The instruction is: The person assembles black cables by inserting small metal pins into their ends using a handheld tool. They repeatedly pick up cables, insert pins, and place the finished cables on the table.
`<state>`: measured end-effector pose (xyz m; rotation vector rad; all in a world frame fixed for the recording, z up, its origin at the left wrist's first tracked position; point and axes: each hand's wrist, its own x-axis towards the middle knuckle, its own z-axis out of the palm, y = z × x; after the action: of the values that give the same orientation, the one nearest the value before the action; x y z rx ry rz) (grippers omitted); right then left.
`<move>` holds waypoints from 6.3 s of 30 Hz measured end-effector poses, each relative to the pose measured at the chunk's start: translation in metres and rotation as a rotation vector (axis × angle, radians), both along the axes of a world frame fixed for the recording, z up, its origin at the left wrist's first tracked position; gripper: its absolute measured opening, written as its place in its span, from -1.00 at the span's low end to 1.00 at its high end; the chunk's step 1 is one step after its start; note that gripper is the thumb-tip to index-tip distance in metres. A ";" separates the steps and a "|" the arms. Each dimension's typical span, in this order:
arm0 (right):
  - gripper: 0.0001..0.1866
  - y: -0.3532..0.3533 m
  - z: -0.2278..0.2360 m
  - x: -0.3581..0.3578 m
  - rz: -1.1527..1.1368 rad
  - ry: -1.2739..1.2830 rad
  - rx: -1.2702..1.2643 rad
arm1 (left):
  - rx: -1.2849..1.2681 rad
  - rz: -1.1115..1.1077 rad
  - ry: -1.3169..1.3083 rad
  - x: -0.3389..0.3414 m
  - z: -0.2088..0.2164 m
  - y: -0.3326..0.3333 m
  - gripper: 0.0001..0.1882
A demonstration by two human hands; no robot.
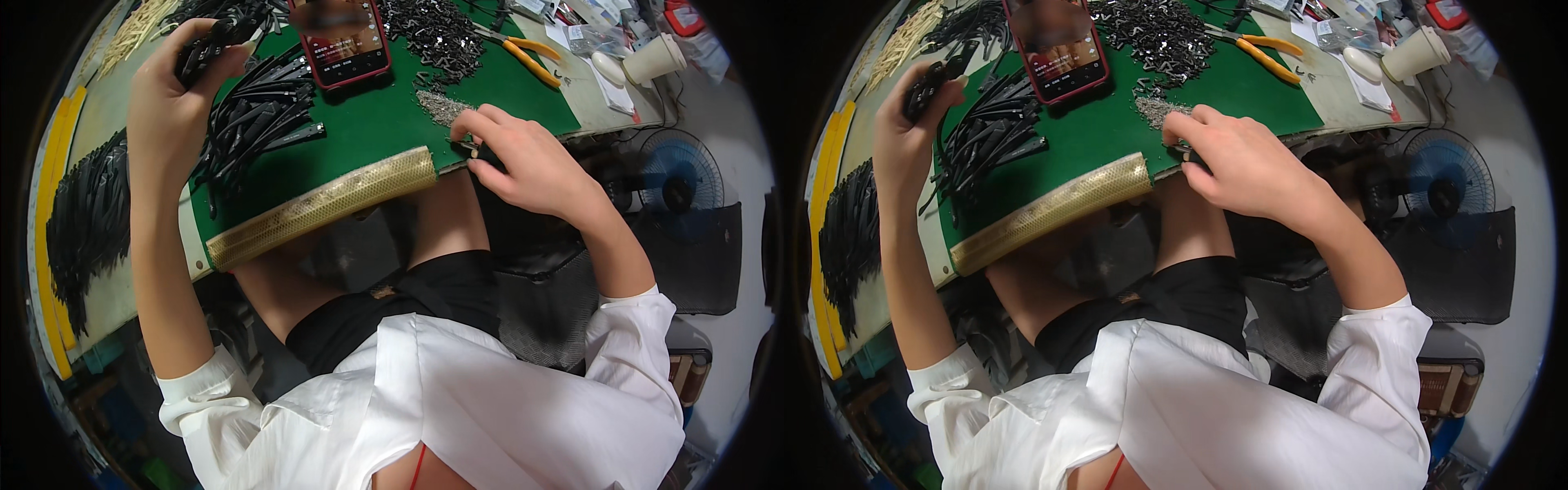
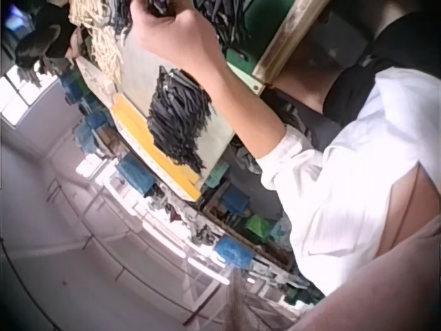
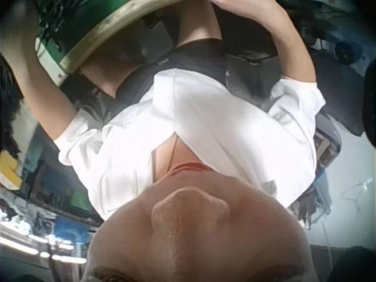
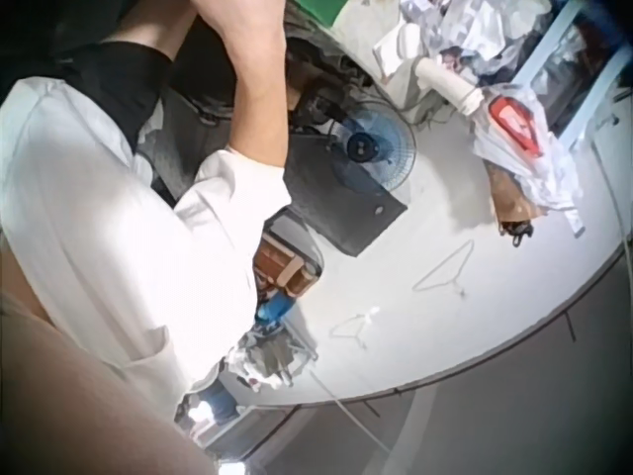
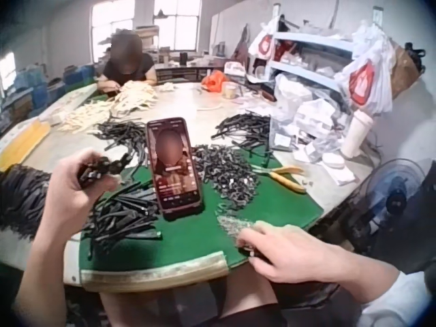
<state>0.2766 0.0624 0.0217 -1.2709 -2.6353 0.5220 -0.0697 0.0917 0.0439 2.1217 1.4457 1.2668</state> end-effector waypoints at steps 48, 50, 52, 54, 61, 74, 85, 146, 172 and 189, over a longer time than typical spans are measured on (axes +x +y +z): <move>-0.69 -0.038 0.028 -0.076 -0.216 1.051 -1.077 | 0.264 -0.021 0.106 0.074 -0.032 -0.087 -0.57; -0.72 -0.039 0.025 -0.080 -0.219 0.989 -0.931 | 0.352 -0.033 0.122 0.070 -0.039 -0.081 -0.50; -0.71 -0.042 0.020 -0.085 -0.199 0.896 -0.662 | 0.341 -0.035 0.161 0.067 -0.039 -0.081 -0.51; -0.62 -0.041 0.004 -0.090 -0.145 0.756 -0.239 | 0.314 -0.035 0.208 0.066 -0.041 -0.078 -0.52; -0.43 -0.045 -0.010 -0.092 -0.181 0.432 0.052 | 0.204 0.240 0.465 0.056 -0.035 -0.068 -0.63; -0.51 -0.018 -0.007 -0.027 -0.296 0.369 -0.042 | 0.144 0.002 0.794 -0.010 -0.038 0.024 -0.69; -0.74 -0.003 -0.004 -0.004 -0.093 -0.024 0.013 | 0.378 0.048 -0.096 -0.038 -0.022 0.043 -0.80; -0.61 -0.035 0.033 -0.066 -0.154 1.065 -1.056 | 0.290 -0.086 -0.022 0.076 -0.035 -0.080 -0.54; -0.40 -0.042 -0.018 -0.074 -0.233 0.429 0.014 | -0.003 0.258 0.502 -0.017 -0.017 0.035 -0.70; -0.72 -0.010 -0.004 -0.006 -0.108 0.060 -0.029 | -0.363 -0.088 0.481 -0.047 -0.021 0.101 -0.66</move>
<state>0.2704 0.0524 0.0174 -1.3740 -2.5026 0.5744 -0.1171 0.1928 0.0227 2.2821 1.5865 0.4238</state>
